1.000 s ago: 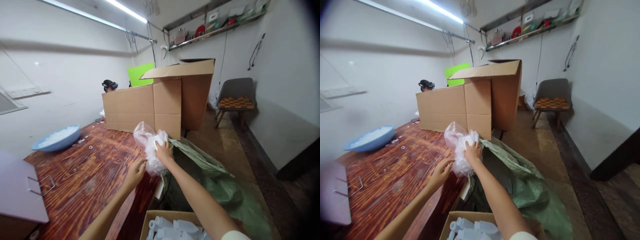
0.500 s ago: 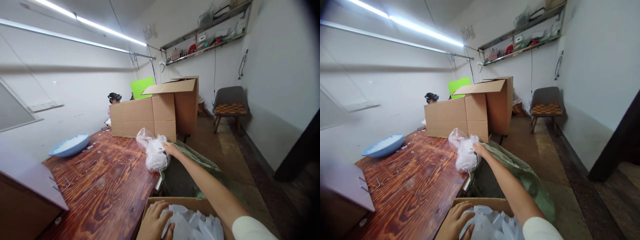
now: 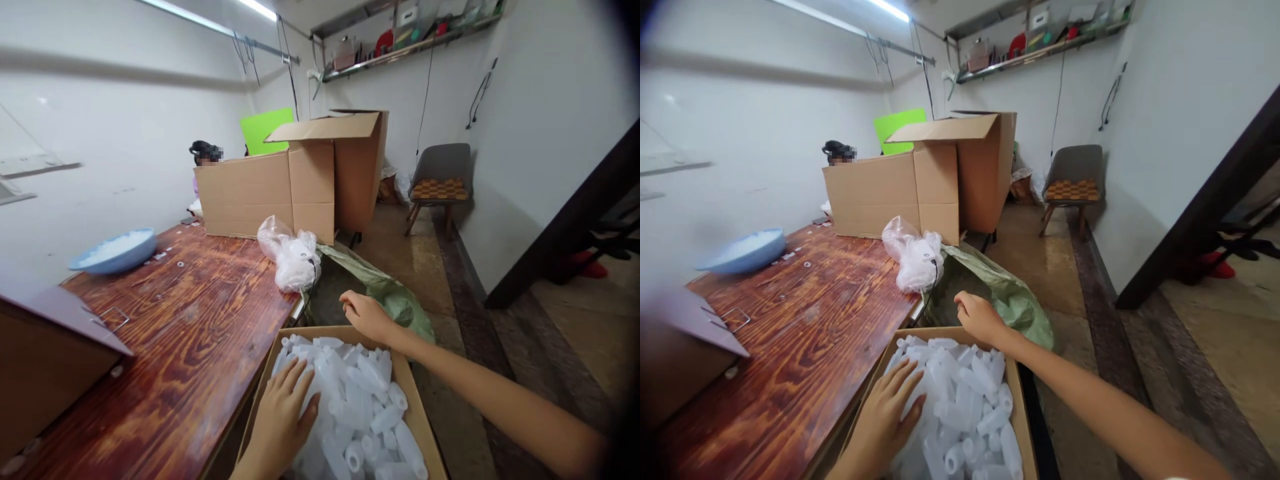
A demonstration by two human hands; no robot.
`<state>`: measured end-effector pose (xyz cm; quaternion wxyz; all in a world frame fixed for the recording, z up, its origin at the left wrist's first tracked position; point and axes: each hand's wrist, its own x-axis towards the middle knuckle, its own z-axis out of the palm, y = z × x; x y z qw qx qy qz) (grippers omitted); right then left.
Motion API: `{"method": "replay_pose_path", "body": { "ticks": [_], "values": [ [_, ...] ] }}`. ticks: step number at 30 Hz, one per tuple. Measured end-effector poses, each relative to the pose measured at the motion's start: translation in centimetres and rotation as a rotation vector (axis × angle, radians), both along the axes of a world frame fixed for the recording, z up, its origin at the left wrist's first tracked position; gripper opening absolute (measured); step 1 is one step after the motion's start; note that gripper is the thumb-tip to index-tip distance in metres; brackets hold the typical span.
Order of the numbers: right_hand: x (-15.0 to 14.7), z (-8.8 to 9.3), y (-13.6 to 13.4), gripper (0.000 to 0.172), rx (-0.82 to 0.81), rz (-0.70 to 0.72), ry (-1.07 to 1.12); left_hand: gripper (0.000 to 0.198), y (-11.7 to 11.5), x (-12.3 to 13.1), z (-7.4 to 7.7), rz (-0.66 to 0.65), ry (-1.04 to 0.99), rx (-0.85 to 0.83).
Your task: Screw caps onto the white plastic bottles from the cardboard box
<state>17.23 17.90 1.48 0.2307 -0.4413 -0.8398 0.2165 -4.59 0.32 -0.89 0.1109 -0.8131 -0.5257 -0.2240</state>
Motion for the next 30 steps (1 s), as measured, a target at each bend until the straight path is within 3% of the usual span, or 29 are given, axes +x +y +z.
{"method": "replay_pose_path", "body": {
  "ticks": [4,10,20,23,26,30],
  "values": [
    [1.3,-0.6,-1.8,0.025,-0.021,0.118,-0.171,0.012,-0.5,0.8,1.2,0.025,-0.045,-0.065],
    [0.1,-1.1,-4.7,0.023,-0.044,0.263,-0.39,0.024,-1.6,1.6,1.9,0.073,0.053,-0.153],
    [-0.3,-1.1,-8.9,0.035,-0.166,0.273,-0.505,0.025,-4.1,1.0,0.0,0.058,-0.056,-0.274],
    [-0.7,-1.2,-9.0,0.04,-0.233,0.26,-0.507,0.024,-4.1,0.5,-0.9,0.024,-0.05,-0.248],
    [-1.5,-1.3,-9.5,0.049,-0.298,0.248,-0.501,0.006,-4.0,0.0,-1.6,-0.011,-0.01,-0.177],
    [-2.3,-1.3,-11.2,0.052,-0.364,0.164,-0.463,0.01,-3.9,-0.3,-1.8,0.0,-0.012,-0.062]
  ]
}}
